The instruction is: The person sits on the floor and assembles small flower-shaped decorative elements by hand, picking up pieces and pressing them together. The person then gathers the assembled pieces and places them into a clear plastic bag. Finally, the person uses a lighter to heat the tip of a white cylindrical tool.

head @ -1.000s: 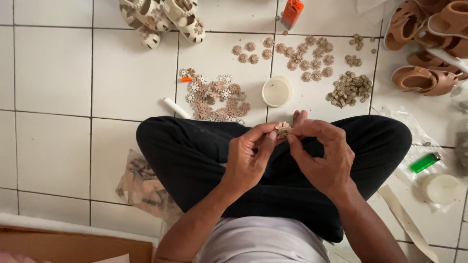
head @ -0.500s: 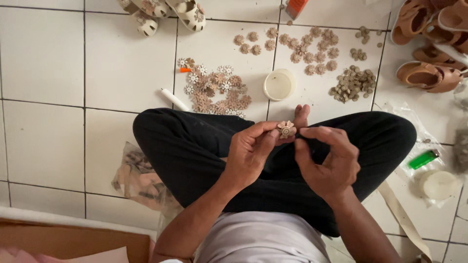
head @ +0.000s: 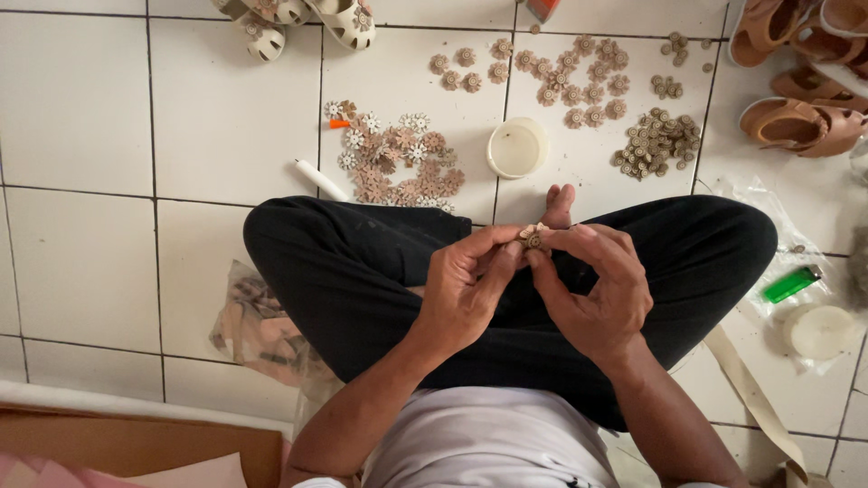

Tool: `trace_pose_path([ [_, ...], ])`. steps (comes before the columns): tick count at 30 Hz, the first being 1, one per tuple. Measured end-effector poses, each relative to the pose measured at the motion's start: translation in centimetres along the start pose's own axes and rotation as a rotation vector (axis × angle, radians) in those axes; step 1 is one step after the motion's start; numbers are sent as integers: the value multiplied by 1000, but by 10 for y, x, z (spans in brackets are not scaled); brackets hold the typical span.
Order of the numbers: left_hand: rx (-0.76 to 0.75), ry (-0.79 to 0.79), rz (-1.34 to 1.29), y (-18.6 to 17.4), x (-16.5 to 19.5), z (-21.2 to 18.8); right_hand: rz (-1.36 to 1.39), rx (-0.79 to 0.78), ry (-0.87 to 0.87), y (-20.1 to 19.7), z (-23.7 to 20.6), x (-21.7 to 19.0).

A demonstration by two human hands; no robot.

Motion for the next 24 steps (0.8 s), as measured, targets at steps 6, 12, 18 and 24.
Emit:
trace_pose_path([
  [6, 37, -32, -125, -2, -12, -2, -2, 23, 64, -4, -13, 13],
  [12, 69, -97, -242, -13, -21, 2, 216, 59, 303, -19, -22, 63],
  [18, 107, -61, -225, -15, -23, 6, 289, 19, 377, -15, -26, 83],
  [24, 108, -58, -158, -13, -22, 6, 343, -25, 440, -8, -25, 81],
])
Point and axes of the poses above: each hand's wrist, its own z-axis towards the middle knuckle, its own y-axis out of the palm, x = y × z, the point moved 10 cm from there along z, towards the middle knuckle, and after that the axes turned 14 degrees about y, right-handed, at the moved point
